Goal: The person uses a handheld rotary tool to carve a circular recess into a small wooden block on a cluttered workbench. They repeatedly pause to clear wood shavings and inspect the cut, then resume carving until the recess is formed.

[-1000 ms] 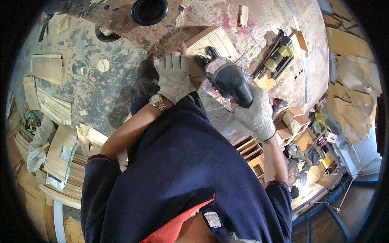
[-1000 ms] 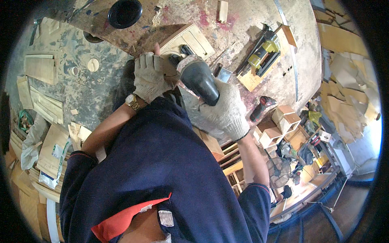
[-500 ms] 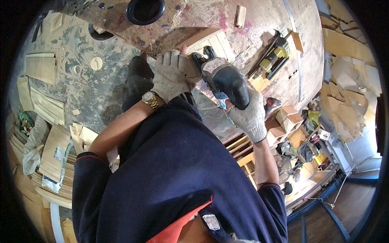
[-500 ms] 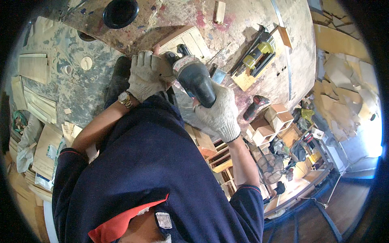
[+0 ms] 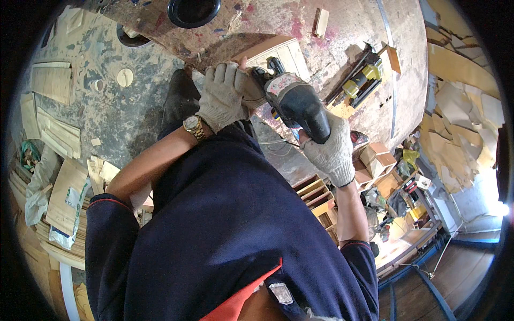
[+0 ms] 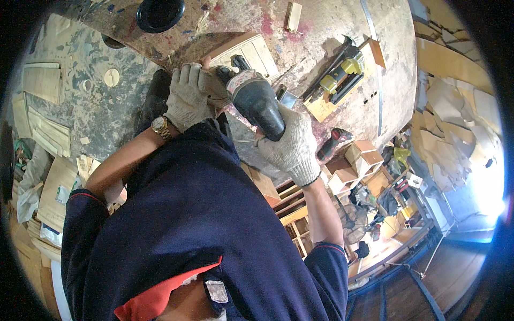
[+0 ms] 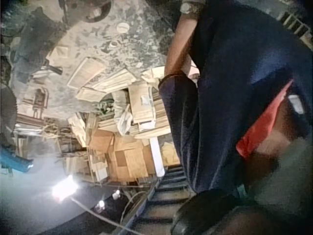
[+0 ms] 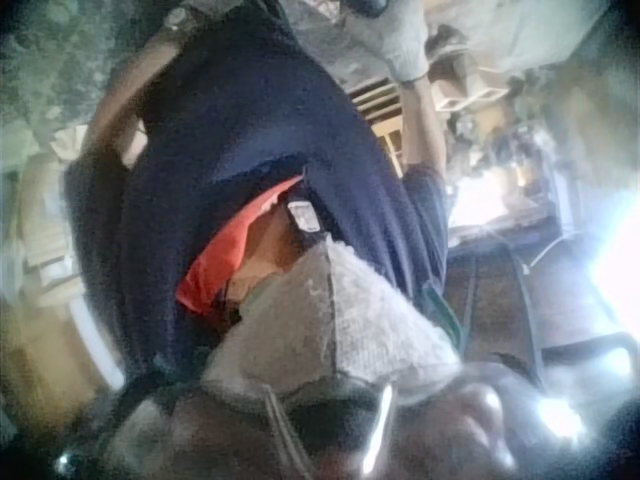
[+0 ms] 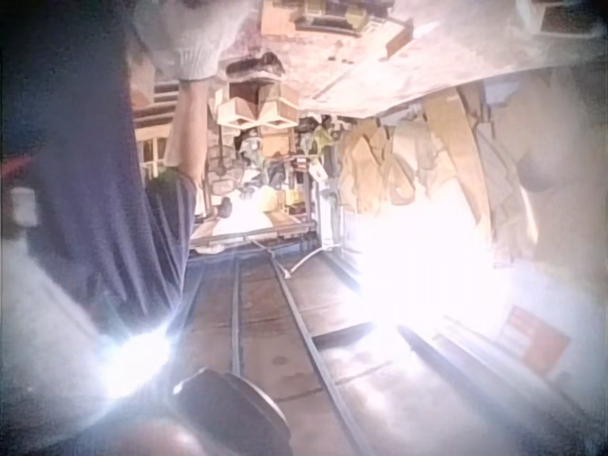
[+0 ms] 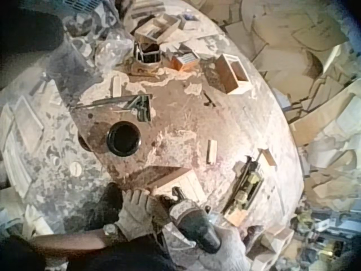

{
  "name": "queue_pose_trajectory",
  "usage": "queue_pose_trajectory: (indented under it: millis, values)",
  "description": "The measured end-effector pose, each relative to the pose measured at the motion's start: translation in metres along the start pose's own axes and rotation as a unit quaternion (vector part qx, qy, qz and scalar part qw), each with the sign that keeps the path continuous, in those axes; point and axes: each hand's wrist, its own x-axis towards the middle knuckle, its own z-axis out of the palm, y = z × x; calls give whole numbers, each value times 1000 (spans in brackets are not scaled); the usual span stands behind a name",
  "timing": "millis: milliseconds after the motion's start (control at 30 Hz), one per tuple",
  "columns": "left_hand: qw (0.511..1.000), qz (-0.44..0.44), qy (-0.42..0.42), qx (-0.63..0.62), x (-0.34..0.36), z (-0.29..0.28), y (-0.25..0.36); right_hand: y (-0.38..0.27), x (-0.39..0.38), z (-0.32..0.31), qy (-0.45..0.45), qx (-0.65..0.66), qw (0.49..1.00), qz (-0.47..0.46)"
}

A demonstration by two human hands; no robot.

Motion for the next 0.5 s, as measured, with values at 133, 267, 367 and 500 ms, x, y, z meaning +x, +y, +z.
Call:
queue_pose_trajectory:
  millis: [133,267,367,500]
  values:
    - [1000,7,3,-2,1,1,-2,-2,3,-2,-10,-11,1000,-7]
    - [999,18,-14,30,4,3,-7,-1,2,-2,-7,2,1000,-9]
    - [999,38,1,12,5,-2,-11,0,1,3,0,23,1000,-8]
    - [997,55,-34,29,8,-9,-14,-1,2,3,4,22,1000,-13]
